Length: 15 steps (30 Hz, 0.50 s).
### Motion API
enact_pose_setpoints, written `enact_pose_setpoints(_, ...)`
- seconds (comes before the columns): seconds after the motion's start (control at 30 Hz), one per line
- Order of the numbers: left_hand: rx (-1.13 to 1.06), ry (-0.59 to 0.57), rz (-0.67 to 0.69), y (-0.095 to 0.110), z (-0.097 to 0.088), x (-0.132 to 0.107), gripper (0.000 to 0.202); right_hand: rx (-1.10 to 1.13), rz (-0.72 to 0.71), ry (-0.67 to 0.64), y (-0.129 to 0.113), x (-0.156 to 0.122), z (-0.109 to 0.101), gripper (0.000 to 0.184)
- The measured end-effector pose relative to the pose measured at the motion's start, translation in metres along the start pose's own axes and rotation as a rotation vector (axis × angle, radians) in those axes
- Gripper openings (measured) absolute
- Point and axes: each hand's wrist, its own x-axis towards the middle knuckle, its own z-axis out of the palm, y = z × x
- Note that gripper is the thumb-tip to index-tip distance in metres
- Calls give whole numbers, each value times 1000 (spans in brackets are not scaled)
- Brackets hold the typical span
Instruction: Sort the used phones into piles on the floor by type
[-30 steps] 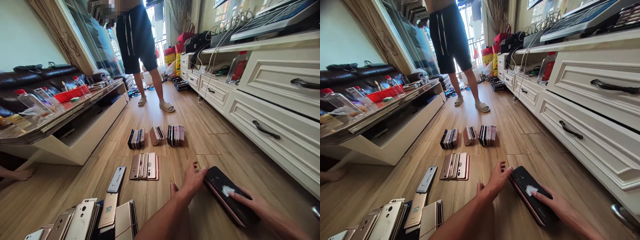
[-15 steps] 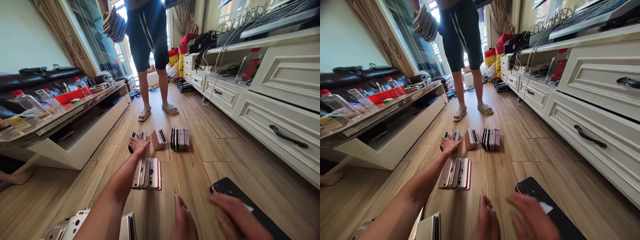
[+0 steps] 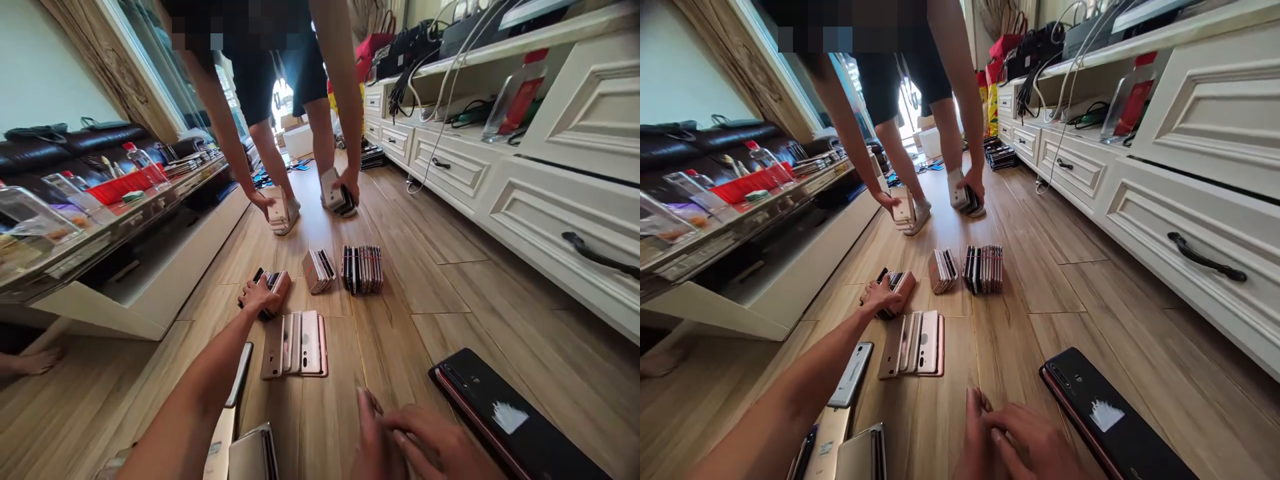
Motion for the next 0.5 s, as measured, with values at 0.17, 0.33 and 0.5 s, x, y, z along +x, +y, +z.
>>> enact_pose_setpoints(0.17,23,8,31,-41,6,-51,97,-6,23,12,28,-10,9,34)
enact_pose_setpoints(0.33,0,35,12,-68,11,-95,93,308,124,64,19,1,34,39)
enact_pose_setpoints(0.5,-23,-10,41,-85,12,-106,97,747,256,63,-25,63,124,64)
